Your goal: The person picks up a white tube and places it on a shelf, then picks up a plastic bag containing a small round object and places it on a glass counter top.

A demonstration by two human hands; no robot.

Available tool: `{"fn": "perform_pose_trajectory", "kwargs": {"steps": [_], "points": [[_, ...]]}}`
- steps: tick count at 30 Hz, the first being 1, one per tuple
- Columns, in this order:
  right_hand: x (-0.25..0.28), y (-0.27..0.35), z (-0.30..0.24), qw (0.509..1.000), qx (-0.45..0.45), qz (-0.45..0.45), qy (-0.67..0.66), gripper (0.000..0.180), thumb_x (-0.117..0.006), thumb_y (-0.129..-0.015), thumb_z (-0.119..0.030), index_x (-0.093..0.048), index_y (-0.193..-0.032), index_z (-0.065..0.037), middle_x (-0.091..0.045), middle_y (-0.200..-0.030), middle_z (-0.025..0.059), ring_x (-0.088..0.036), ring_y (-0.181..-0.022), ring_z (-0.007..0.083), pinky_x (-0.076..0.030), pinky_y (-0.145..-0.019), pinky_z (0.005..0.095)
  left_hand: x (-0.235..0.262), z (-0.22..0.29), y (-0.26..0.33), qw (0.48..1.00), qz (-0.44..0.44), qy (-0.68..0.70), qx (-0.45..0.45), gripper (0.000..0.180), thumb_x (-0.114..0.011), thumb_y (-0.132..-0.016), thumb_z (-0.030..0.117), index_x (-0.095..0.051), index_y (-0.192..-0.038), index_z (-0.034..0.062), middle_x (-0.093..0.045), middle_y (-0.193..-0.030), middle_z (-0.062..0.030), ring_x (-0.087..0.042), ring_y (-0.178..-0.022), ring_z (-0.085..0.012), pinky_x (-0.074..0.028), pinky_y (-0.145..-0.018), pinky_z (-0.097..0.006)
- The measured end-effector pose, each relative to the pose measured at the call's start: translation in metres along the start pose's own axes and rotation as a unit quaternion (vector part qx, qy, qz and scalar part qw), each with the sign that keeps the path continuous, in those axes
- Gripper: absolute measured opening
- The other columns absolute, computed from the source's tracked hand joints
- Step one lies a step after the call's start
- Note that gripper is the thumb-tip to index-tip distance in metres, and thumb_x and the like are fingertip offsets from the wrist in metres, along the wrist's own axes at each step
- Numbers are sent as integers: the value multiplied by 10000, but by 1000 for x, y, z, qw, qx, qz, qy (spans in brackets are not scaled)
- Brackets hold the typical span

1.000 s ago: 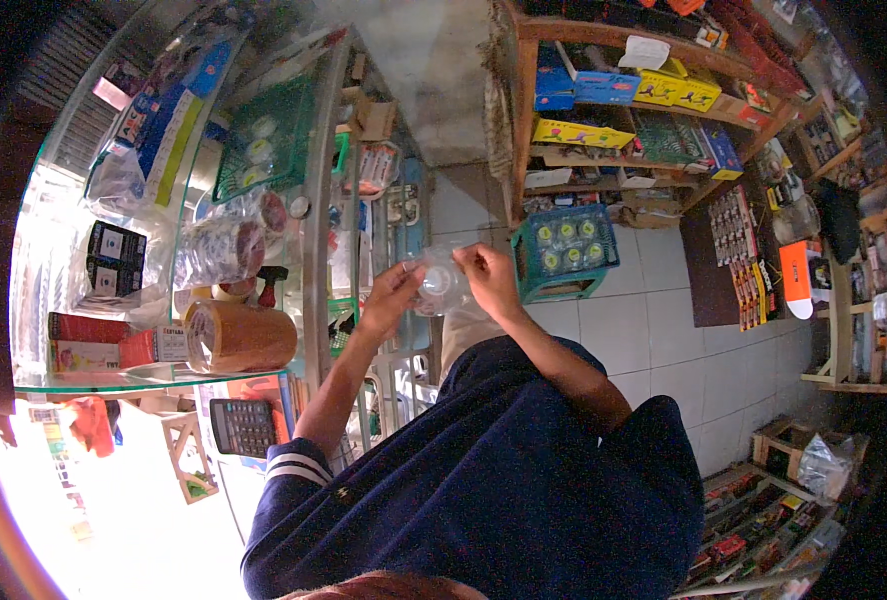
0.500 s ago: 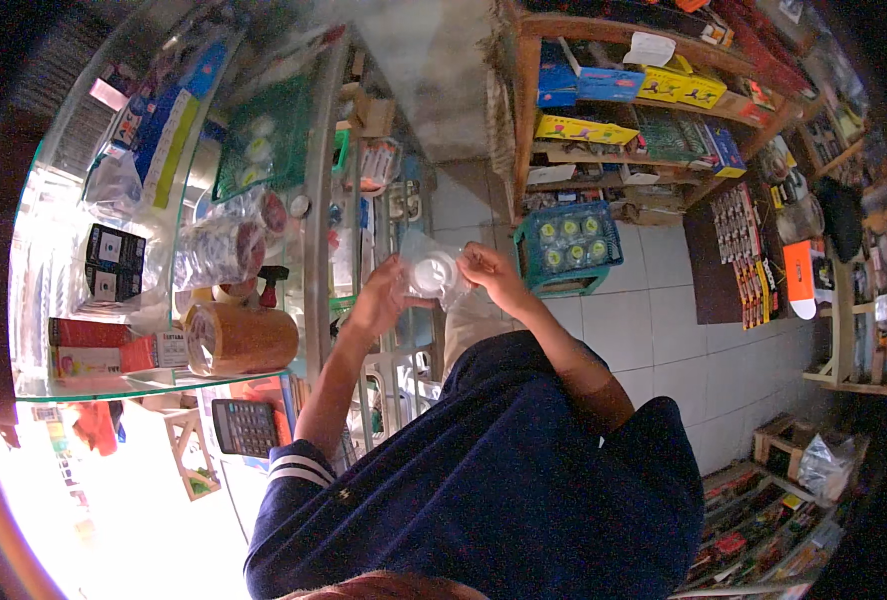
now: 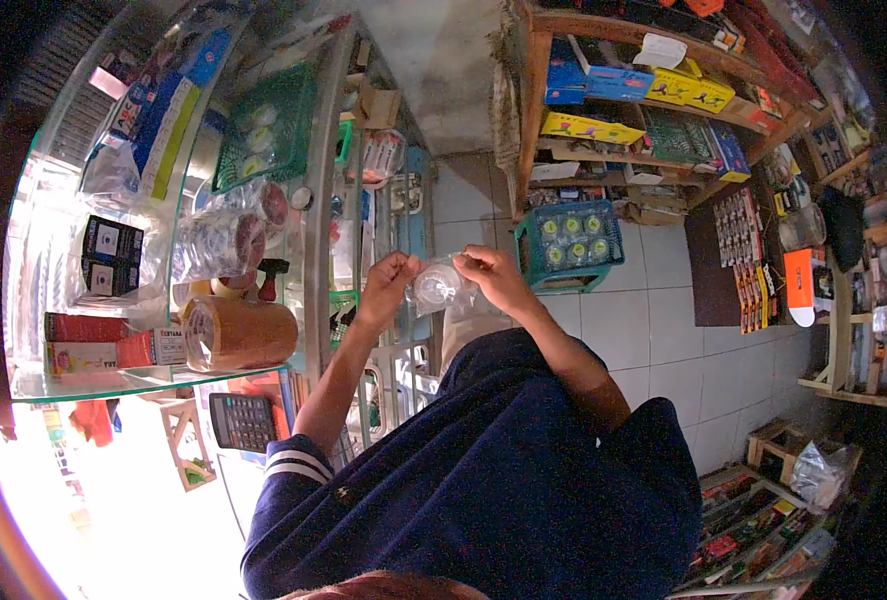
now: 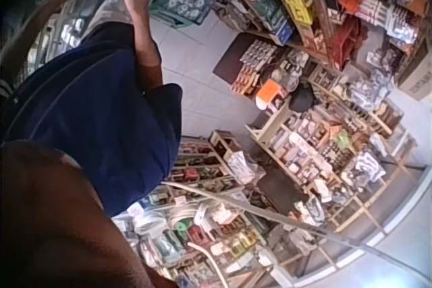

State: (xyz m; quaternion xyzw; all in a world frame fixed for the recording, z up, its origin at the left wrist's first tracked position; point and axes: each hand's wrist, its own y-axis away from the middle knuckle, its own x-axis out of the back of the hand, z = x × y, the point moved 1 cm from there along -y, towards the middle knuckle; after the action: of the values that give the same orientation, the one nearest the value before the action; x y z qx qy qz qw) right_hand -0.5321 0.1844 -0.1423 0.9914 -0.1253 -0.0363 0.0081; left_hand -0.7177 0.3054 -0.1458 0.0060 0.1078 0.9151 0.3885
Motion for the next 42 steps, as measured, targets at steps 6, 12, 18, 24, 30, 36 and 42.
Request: {"fn": "perform_pose_trajectory", "kwargs": {"steps": [6, 12, 18, 24, 30, 36, 42], "points": [[-1, -1, -10, 999, 5, 36, 32, 331, -640, -946, -233, -551, -726, -2, -529, -640, -10, -452, -630, 59, -367, -578, 263, 1, -5, -1, 1000, 7, 16, -23, 234, -566, -1000, 234, -597, -883, 34, -639, -862, -4, -526, -789, -54, -434, -728, -227], [4, -6, 1, 999, 11, 43, 25, 336, -612, -965, -256, -556, -732, -20, -508, -626, -11, -465, -603, 68, -382, -547, 256, -2, -8, -2, 999, 24, 24, -1, 231, -568, -997, 243, -613, -893, 42, -636, -850, 2, -524, -766, -48, -434, -699, -217], [-5, -9, 8, 998, -63, 22, 0, 298, -548, -998, -331, -528, -880, -58, -534, -709, 8, -542, -585, 93, -454, -492, 254, -7, 6, 0, 984, 44, 164, 63, 242, -546, -1005, 291, -592, -1006, 54, -666, -994, -39, -607, -856, -102, -494, -752, -257], [-17, -6, 1, 991, -61, 0, -115, 281, -547, -997, -338, -499, -1020, -62, -566, -774, 16, -625, -655, 117, -486, -495, 258, -2, 11, 2, 963, -16, 265, 42, 352, -528, -1009, 257, -471, -1295, 60, -615, -1205, -108, -610, -1049, -190, -510, -889, -349], [-12, -8, 8, 990, -15, 59, -126, 248, -518, -1013, -319, -476, -994, -76, -518, -742, -7, -566, -609, 100, -496, -530, 257, -13, 13, 6, 952, -116, 282, 28, 471, -494, -1019, 214, -341, -1438, 64, -583, -1257, -129, -584, -1144, -230, -506, -927, -391], [-8, -3, 8, 996, -20, 77, -35, 259, -481, -1028, -338, -463, -972, -86, -463, -703, -29, -461, -553, 57, -377, -483, 230, -10, 5, 7, 990, -98, 91, 31, 452, -461, -1035, 250, -343, -1424, 54, -636, -1043, -117, -653, -832, -184, -549, -700, -323], [-12, 0, 5, 994, 8, 73, -81, 200, -498, -1027, -267, -459, -941, -91, -443, -652, -41, -411, -532, 35, -317, -464, 217, -7, 9, 4, 998, -58, 5, -32, 347, -462, -1036, 270, -459, -1286, 28, -602, -722, -56, -575, -615, -126, -484, -587, -269]]}}
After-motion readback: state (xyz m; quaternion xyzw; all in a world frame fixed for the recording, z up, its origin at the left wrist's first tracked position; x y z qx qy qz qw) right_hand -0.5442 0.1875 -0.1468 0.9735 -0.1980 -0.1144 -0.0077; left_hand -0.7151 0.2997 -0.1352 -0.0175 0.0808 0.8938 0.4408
